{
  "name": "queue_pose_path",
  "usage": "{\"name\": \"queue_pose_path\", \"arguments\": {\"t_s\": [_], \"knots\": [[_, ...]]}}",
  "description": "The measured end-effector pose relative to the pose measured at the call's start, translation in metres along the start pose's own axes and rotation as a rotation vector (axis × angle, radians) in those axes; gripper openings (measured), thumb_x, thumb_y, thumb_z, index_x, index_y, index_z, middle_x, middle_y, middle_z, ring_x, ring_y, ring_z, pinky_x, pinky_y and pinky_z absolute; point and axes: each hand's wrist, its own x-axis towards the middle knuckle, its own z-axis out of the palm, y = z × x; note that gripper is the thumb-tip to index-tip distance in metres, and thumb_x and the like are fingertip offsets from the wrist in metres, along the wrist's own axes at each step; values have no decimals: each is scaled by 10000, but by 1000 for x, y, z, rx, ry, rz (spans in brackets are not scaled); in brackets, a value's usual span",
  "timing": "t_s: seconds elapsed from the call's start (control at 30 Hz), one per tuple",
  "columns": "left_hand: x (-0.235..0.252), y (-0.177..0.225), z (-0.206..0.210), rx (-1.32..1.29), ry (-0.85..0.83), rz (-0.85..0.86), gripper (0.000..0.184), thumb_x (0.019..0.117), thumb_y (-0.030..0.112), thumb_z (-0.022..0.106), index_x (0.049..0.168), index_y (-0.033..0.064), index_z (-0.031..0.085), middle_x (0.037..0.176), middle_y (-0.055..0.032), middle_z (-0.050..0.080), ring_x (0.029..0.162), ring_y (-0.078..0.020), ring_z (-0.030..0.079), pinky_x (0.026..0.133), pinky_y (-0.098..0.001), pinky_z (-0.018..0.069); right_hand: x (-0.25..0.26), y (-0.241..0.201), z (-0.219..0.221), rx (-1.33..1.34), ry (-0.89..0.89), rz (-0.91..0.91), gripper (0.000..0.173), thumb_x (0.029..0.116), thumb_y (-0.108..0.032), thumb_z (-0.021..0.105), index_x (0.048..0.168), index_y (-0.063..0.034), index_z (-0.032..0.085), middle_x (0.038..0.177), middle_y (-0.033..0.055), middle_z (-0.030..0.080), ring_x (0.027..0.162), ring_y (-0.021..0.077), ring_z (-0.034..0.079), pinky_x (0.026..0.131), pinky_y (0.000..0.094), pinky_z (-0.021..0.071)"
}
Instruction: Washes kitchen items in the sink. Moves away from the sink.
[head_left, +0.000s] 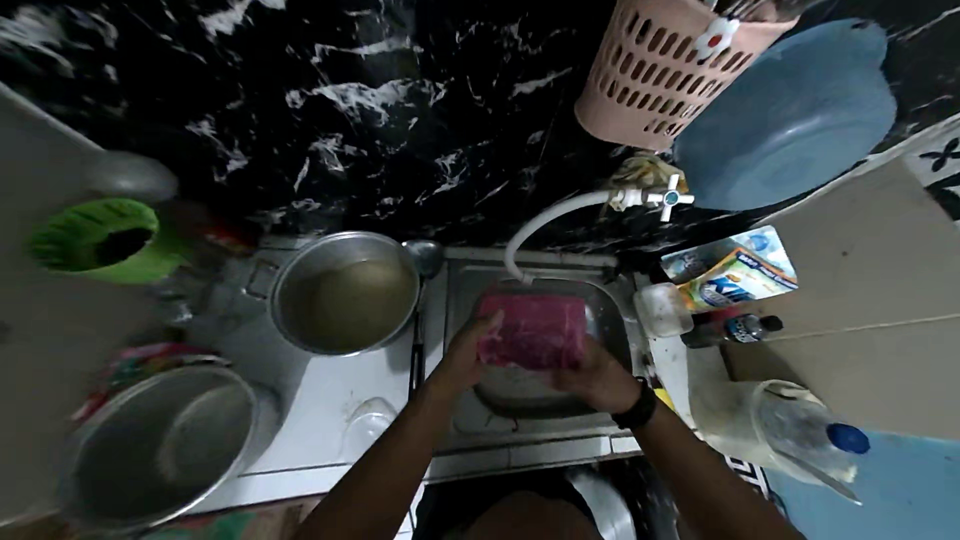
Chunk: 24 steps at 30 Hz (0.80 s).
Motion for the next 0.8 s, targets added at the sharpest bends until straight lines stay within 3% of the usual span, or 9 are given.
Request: {"name": "queue_pose_path", "arguments": {"t_s": [0.1, 0.2, 0.27, 0.37, 0.5, 0.6, 0.67, 0.73, 0.8], "knots": [[-2, -3, 11, 10, 24, -98, 354, 1087, 281, 395, 1338, 89, 556, 1022, -18, 691, 894, -102, 673, 775, -298, 584, -10, -7, 10, -96, -263, 71, 480, 867, -172, 790, 1289, -10, 629, 1180, -11, 708, 1116, -4, 636, 1015, 233, 527], [7, 2, 4, 26, -22, -254, 381, 1108, 343, 335, 1175, 97, 618, 918, -29, 698, 825, -125, 683, 718, -308, 590, -8, -5, 21, -799, -416, 159, 642, 904, -442, 746, 1352, 0, 616, 1328, 193, 647, 1292, 265, 587, 1124, 484, 441], [14, 2, -8, 95, -99, -285, 378, 1108, 342, 333, 1207, 100, 607, 961, -31, 698, 858, -125, 682, 746, -312, 590, -5, 4, 28, -1209, -502, 163, 566, 962, -357, 656, 1382, 16, 585, 1386, 293, 583, 1338, 462, 517, 1102, 678, 371], [17, -2, -25, 82, -27, -275, 404, 1107, 367, 326, 1215, 104, 612, 961, -41, 700, 851, -136, 684, 735, -319, 589, -4, 18, 26, -1388, -302, -73, 337, 969, -131, 616, 1252, 43, 672, 1279, 283, 654, 1240, 468, 599, 1068, 631, 440], [20, -13, -34, -17, 137, -72, 422, 1110, 357, 281, 1271, 108, 581, 1017, -55, 697, 893, -157, 681, 766, -361, 591, 1, 19, 16, -820, -38, 52, 495, 957, -180, 689, 1362, 80, 575, 1383, 229, 611, 1320, 305, 576, 1146, 415, 437], [14, -23, -28, 162, 124, 105, 455, 1090, 296, 329, 1454, 76, 490, 1249, -68, 649, 1076, -132, 640, 908, -349, 562, 5, 2, 26, -72, 221, 218, 443, 886, -61, 739, 1288, 31, 578, 1126, 96, 701, 1032, 117, 692, 927, 286, 587], [8, -25, -26, 274, 121, 239, 547, 1033, 367, 448, 1494, 71, 451, 1330, -80, 614, 1149, -132, 614, 957, -353, 544, 10, -11, 26, 260, 400, 203, 327, 893, -15, 701, 1199, 24, 593, 963, 76, 725, 868, 134, 715, 803, 319, 621], [4, -16, -23, 428, 137, 353, 625, 977, 444, 530, 1490, 95, 448, 1332, -48, 609, 1140, -97, 613, 949, -316, 546, 11, -16, 21, 295, 434, 175, 287, 913, -43, 695, 1181, 18, 614, 939, 78, 740, 842, 148, 723, 781, 335, 630], [-2, -6, -18, 576, 143, 411, 590, 972, 312, 514, 1498, 58, 429, 1406, -96, 564, 1205, -124, 580, 1009, -342, 506, 4, -21, 20, 200, 315, 176, 279, 948, -117, 670, 1203, -13, 620, 970, 23, 743, 886, 99, 720, 816, 300, 620]]}}
